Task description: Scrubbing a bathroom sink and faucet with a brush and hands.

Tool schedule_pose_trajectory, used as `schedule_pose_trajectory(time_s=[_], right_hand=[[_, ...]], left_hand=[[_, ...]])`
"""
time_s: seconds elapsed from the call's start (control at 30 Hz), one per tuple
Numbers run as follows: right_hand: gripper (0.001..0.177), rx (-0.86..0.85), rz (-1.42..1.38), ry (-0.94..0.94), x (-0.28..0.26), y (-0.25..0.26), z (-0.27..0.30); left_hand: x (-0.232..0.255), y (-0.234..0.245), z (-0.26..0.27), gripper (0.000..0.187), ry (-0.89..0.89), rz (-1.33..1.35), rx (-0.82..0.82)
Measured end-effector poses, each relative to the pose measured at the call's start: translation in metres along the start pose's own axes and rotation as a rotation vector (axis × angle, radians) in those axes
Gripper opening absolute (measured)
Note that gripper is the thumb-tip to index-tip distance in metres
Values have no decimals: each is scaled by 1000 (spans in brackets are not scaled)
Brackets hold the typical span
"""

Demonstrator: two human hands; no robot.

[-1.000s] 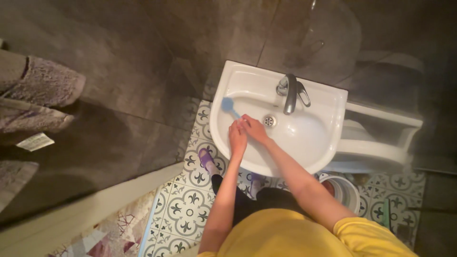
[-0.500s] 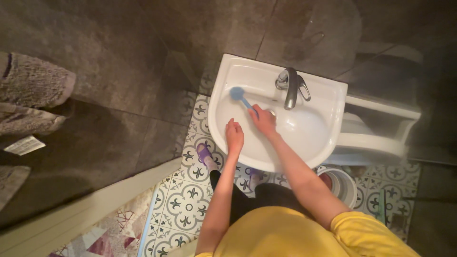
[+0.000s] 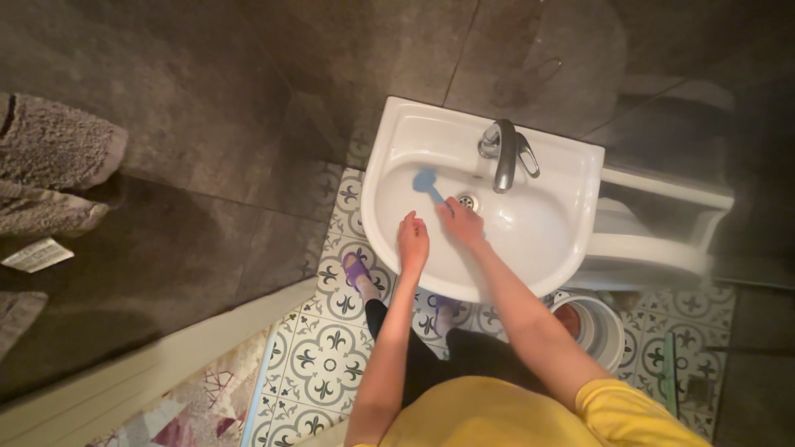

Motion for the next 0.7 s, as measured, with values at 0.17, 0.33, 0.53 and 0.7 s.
schedule_pose_trajectory(time_s=[0.17, 0.33, 0.53, 0.7], right_hand=[[42, -107, 175, 56, -37, 12, -7], [44, -60, 202, 78, 2, 21, -8], [46, 239, 159, 164, -1, 11, -14], [44, 7, 213, 69, -8, 20, -11]], left_hand=[[-6, 0, -2, 40, -32, -6, 24], [-12, -8, -4, 41, -49, -30, 27], [-12, -9, 0, 41, -23, 7, -2], [-22, -12, -1, 41, -53, -31, 17]])
Point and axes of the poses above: each hand's wrist, its own z-axis away from the middle knuckle, its own y-axis out of the back of the hand, x = y × z, the point moved 7 cm from there along -z, towards the middle knuckle, and after that the axes turned 9 degrees about y, right-handed, at the moved point
